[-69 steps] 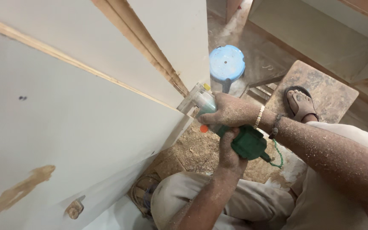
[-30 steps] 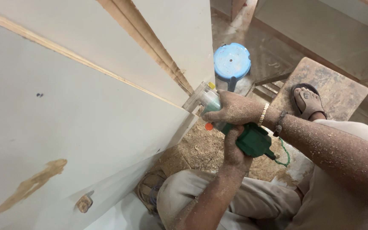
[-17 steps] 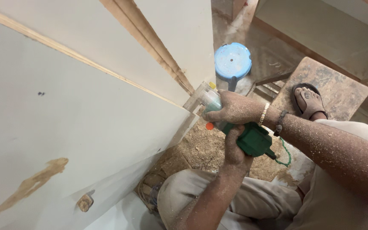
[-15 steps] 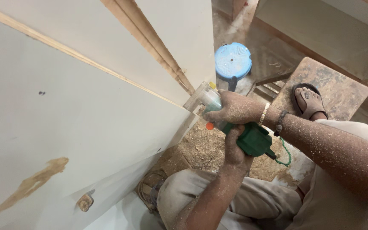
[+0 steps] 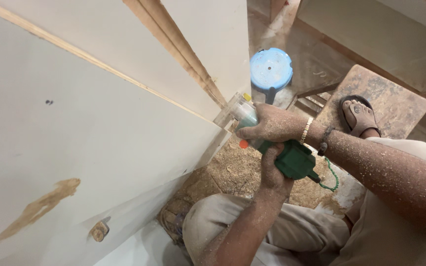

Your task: The person uses a handheld electric trimmer to cut a groove along the edge of a white wooden panel. The person is sitting on the floor and guides the tool steadily along the wood, creating a continuous cut while wood shavings accumulate.

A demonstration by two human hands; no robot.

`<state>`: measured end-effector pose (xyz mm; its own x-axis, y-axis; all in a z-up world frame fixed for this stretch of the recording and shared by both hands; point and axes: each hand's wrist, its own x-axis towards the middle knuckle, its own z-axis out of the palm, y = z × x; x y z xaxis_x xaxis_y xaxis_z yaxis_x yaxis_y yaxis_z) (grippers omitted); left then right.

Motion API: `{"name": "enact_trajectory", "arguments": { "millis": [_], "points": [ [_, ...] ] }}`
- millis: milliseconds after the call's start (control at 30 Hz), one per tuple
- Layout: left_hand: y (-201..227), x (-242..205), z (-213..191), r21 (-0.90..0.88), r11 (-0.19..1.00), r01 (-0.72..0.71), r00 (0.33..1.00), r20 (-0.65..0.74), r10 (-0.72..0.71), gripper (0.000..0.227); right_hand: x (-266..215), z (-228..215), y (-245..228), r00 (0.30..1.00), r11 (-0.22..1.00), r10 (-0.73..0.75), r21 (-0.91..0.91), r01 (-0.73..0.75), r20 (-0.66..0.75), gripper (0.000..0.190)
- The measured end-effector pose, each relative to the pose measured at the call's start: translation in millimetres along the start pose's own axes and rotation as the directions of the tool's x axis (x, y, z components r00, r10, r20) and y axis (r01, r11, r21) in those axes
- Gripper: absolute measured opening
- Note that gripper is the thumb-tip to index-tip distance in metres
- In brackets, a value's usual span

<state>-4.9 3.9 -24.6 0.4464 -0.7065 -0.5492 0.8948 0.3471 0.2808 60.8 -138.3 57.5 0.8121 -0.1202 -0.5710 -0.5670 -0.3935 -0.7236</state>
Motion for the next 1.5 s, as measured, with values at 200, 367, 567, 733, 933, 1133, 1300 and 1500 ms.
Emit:
{"name": "enact_trajectory", "arguments": {
  "millis": [200, 367, 567, 733, 933, 1133, 1300, 1500],
  "points": [
    [-0.2, 0.3, -0.3, 0.012, 1.0, 0.01, 1.0, -0.01, -0.01, 0.065, 3.2, 2.1, 4.5, 1.0, 1.0, 0.027, -0.012, -0.027, 0.004, 0.066],
    [-0.6, 0.7, -1.2, 0.063, 0.998, -0.022, 1.0, 0.009, 0.022, 0.067, 2.1, 1.4, 1.2, 0.998, 0.998, 0.025, 0.06, -0.028, 0.052, 0.061],
    [0.1, 1.0, -1.6, 0.055, 0.998, -0.004, 1.0, -0.012, 0.004, 0.066, -2.1, -0.9, -1.4, 0.998, 0.995, -0.054, 0.081, 0.051, 0.036, 0.059],
    [-3.7, 2.7, -6.4, 0.021, 1.0, 0.002, 1.0, -0.019, -0.001, 0.061, -3.4, -2.4, -5.5, 0.999, 1.0, 0.02, 0.024, -0.02, 0.035, 0.059],
    [-10.7, 7.3, -14.2, -0.043, 0.998, -0.042, 0.998, 0.035, 0.043, 0.049, -1.5, 0.8, -3.9, 0.999, 0.999, 0.025, 0.042, -0.026, 0.039, 0.059],
    [-9.3, 8.5, -16.3, 0.004, 0.999, -0.054, 0.998, 0.029, 0.054, 0.045, 5.8, 5.4, 5.5, 0.998, 0.998, 0.044, -0.037, -0.042, 0.039, 0.066],
    [-9.7, 13.3, -16.7, -0.003, 0.998, -0.058, 0.993, 0.101, 0.058, 0.04, 2.2, 3.5, 5.7, 0.999, 0.992, 0.05, -0.116, -0.051, -0.008, 0.067],
    [-8.1, 16.2, -19.6, -0.053, 0.999, 0.008, 0.989, 0.147, 0.0, 0.038, -3.4, 1.6, 0.6, 0.997, 0.986, -0.038, 0.165, 0.027, 0.063, 0.048]
  ]
}}
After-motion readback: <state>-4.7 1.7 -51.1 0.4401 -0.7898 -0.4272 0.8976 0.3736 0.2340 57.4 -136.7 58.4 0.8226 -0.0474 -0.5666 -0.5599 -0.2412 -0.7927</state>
